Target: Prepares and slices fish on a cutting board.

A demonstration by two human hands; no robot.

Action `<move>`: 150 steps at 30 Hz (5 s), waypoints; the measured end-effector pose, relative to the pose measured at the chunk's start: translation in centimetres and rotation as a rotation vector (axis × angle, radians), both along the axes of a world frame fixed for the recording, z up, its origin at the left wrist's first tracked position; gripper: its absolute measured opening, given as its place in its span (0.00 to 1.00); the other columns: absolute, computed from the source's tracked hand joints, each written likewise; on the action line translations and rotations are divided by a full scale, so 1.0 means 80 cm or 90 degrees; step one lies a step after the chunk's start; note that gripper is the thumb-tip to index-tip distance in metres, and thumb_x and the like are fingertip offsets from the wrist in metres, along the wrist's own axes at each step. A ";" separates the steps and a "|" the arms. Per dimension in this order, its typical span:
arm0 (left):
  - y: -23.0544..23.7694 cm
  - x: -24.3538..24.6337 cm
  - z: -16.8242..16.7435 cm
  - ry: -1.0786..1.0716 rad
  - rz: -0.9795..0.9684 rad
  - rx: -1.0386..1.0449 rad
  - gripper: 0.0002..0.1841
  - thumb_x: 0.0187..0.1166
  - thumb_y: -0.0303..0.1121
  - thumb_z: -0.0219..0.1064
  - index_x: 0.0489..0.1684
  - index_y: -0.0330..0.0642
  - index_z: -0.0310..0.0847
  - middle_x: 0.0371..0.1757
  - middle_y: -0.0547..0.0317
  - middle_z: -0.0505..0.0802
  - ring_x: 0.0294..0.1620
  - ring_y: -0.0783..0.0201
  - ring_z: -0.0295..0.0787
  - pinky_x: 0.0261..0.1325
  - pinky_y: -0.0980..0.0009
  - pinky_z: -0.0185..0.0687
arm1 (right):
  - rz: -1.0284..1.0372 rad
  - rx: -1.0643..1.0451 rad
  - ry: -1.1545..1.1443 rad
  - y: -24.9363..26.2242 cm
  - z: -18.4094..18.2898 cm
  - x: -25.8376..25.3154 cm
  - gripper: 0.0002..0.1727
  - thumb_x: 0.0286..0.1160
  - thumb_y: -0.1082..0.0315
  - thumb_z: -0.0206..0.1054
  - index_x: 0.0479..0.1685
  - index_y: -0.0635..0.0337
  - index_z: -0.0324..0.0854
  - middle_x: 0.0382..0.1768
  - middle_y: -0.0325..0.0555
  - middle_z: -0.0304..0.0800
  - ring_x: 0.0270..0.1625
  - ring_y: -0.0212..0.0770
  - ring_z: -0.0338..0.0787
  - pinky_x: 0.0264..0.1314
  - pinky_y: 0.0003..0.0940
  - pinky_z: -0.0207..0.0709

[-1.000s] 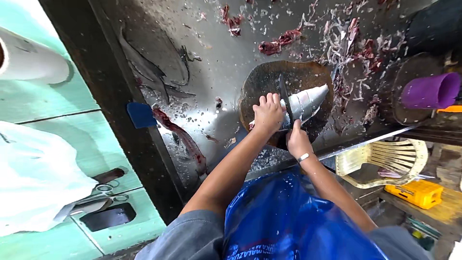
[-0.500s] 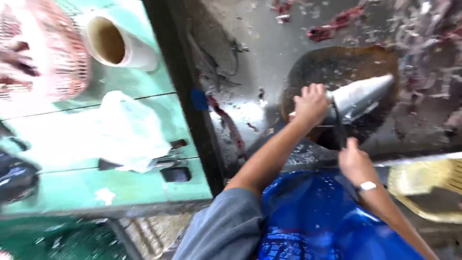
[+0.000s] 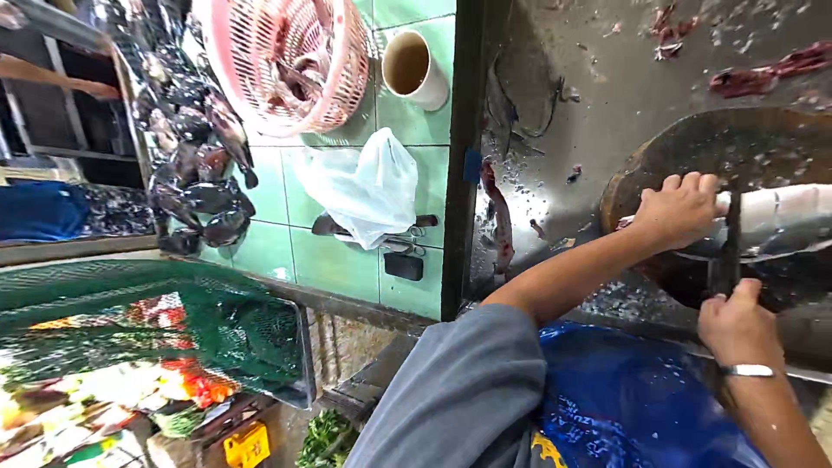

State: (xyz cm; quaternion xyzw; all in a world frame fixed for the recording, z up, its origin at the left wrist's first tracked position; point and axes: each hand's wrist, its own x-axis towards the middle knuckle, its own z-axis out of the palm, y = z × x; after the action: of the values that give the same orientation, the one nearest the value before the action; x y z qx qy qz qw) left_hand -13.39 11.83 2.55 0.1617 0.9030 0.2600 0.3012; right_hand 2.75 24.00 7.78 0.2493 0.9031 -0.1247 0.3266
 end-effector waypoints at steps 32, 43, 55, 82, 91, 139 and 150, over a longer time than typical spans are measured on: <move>-0.007 0.057 0.005 0.271 -0.206 -0.138 0.44 0.71 0.53 0.74 0.86 0.36 0.66 0.86 0.38 0.71 0.83 0.32 0.67 0.67 0.34 0.76 | -0.329 -0.495 0.166 0.209 0.075 0.142 0.34 0.90 0.64 0.58 0.93 0.51 0.50 0.30 0.47 0.85 0.23 0.42 0.88 0.27 0.40 0.90; -0.041 -0.026 0.023 0.041 0.182 0.008 0.25 0.87 0.49 0.55 0.58 0.36 0.86 0.49 0.38 0.93 0.55 0.42 0.91 0.64 0.37 0.80 | -0.525 -0.578 0.163 0.252 0.004 0.178 0.28 0.90 0.70 0.55 0.88 0.55 0.54 0.22 0.43 0.77 0.13 0.38 0.80 0.14 0.35 0.82; -0.066 0.064 -0.010 0.059 0.638 0.142 0.18 0.79 0.43 0.71 0.59 0.44 0.91 0.54 0.48 0.96 0.57 0.51 0.93 0.66 0.43 0.85 | -0.289 -0.611 0.208 0.248 0.000 0.136 0.17 0.95 0.63 0.46 0.68 0.67 0.68 0.21 0.42 0.82 0.18 0.38 0.87 0.25 0.37 0.90; -0.087 0.105 -0.022 -0.082 0.583 0.132 0.21 0.70 0.51 0.77 0.48 0.44 0.90 0.40 0.50 0.95 0.45 0.51 0.93 0.53 0.45 0.86 | 0.293 -0.016 0.064 -0.006 -0.004 -0.019 0.20 0.94 0.58 0.44 0.72 0.57 0.69 0.34 0.61 0.91 0.41 0.66 0.95 0.36 0.63 0.85; -0.087 0.102 -0.022 -0.107 0.608 0.145 0.19 0.68 0.48 0.78 0.44 0.43 0.90 0.38 0.52 0.94 0.44 0.52 0.92 0.50 0.46 0.85 | 0.275 0.008 -0.036 -0.043 0.014 -0.059 0.22 0.93 0.60 0.46 0.79 0.57 0.65 0.43 0.64 0.92 0.49 0.68 0.94 0.43 0.66 0.86; -0.085 0.134 -0.031 0.002 0.678 0.182 0.18 0.68 0.46 0.78 0.44 0.41 0.89 0.38 0.53 0.94 0.42 0.56 0.92 0.50 0.48 0.85 | 0.290 -0.077 0.165 0.029 -0.018 0.021 0.21 0.91 0.60 0.47 0.75 0.59 0.66 0.32 0.60 0.90 0.35 0.65 0.94 0.32 0.63 0.85; -0.103 0.085 0.071 0.193 0.543 0.216 0.17 0.71 0.44 0.78 0.47 0.40 0.90 0.40 0.54 0.95 0.42 0.61 0.93 0.52 0.55 0.88 | 0.163 -0.164 0.018 0.075 -0.014 0.058 0.27 0.93 0.57 0.44 0.87 0.57 0.62 0.44 0.61 0.92 0.52 0.61 0.94 0.57 0.60 0.85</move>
State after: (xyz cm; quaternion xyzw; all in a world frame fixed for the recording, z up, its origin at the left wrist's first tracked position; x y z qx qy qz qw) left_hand -6.60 3.55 8.24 -0.1398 0.8675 0.4774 0.0022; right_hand 7.36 29.96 6.67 0.0865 0.9087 -0.2001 0.3560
